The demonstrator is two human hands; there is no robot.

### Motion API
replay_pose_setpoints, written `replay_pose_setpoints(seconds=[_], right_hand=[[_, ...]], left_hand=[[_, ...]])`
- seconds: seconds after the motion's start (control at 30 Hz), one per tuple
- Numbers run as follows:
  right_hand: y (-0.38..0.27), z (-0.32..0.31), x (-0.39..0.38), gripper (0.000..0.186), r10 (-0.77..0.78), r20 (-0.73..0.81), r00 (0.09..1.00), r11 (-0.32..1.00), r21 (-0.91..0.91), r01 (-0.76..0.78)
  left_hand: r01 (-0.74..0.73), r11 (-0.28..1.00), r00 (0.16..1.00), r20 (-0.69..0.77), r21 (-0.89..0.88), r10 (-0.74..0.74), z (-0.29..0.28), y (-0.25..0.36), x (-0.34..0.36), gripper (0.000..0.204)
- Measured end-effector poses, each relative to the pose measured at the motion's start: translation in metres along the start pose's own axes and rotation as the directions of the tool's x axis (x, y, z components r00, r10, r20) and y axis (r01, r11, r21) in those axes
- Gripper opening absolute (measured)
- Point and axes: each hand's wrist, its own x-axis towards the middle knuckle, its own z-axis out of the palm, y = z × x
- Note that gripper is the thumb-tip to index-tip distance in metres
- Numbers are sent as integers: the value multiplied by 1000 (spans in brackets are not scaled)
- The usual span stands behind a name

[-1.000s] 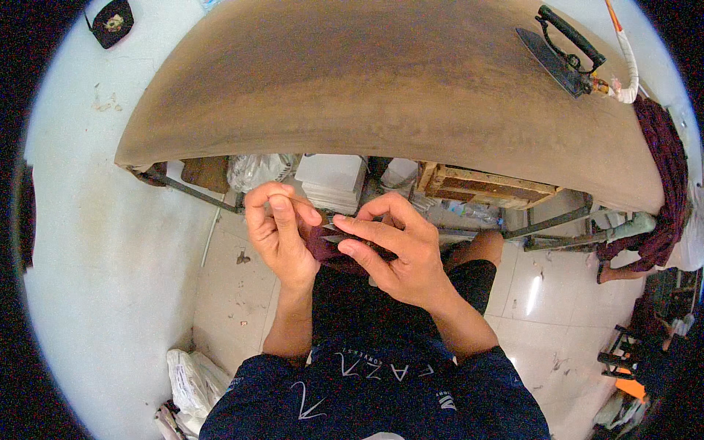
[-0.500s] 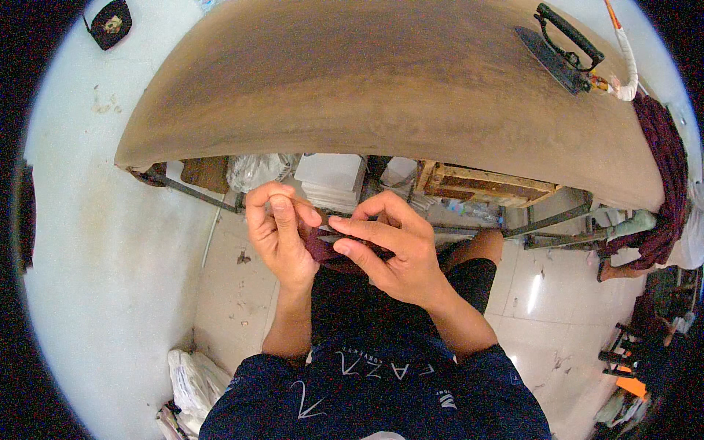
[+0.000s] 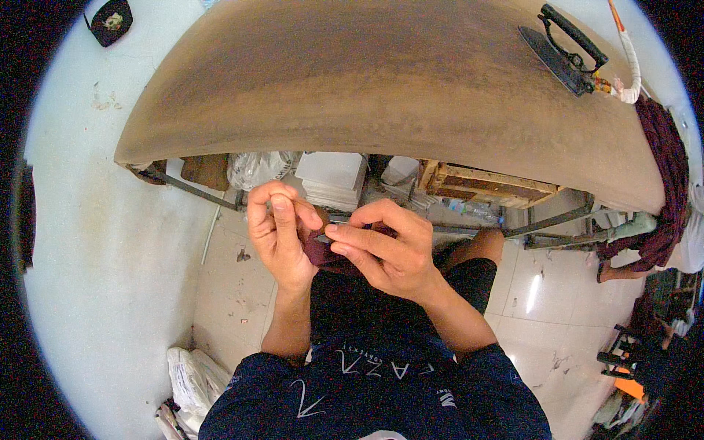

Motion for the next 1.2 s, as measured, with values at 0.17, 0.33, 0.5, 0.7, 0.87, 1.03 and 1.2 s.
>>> replay_pose_setpoints(seconds=[0.17, 0.33, 0.5, 0.7, 0.87, 1.03, 1.2], right_hand=[[-4, -3, -1, 25, 191, 41, 981, 966, 168, -196], [2, -11, 2, 22, 379, 303, 874, 756, 443, -482], [0, -14, 5, 20, 424, 391, 817, 646, 501, -576], [-1, -13, 5, 17, 461, 410, 787, 606, 503, -617], [-5, -13, 5, 16, 461, 396, 794, 627, 487, -607], [-8, -16, 7, 14, 439, 407, 801, 669, 448, -593], [-9, -16, 6, 13, 464, 422, 779, 636, 454, -624]], left_hand=[[-8, 1000, 1000, 25, -28, 9, -1, 1, 1, 19], [-32, 999, 999, 39, -36, 33, -2, 0, -1, 20], [-42, 998, 996, 72, -40, 44, -3, 2, -1, 20], [6, 1000, 998, 65, 17, -7, -3, 10, -3, 21], [-18, 999, 996, 87, 38, 14, -4, 8, -5, 22], [-36, 998, 991, 125, -50, 42, -6, 10, -6, 20], [-19, 1000, 992, 121, -23, 21, -4, 18, -7, 21]])
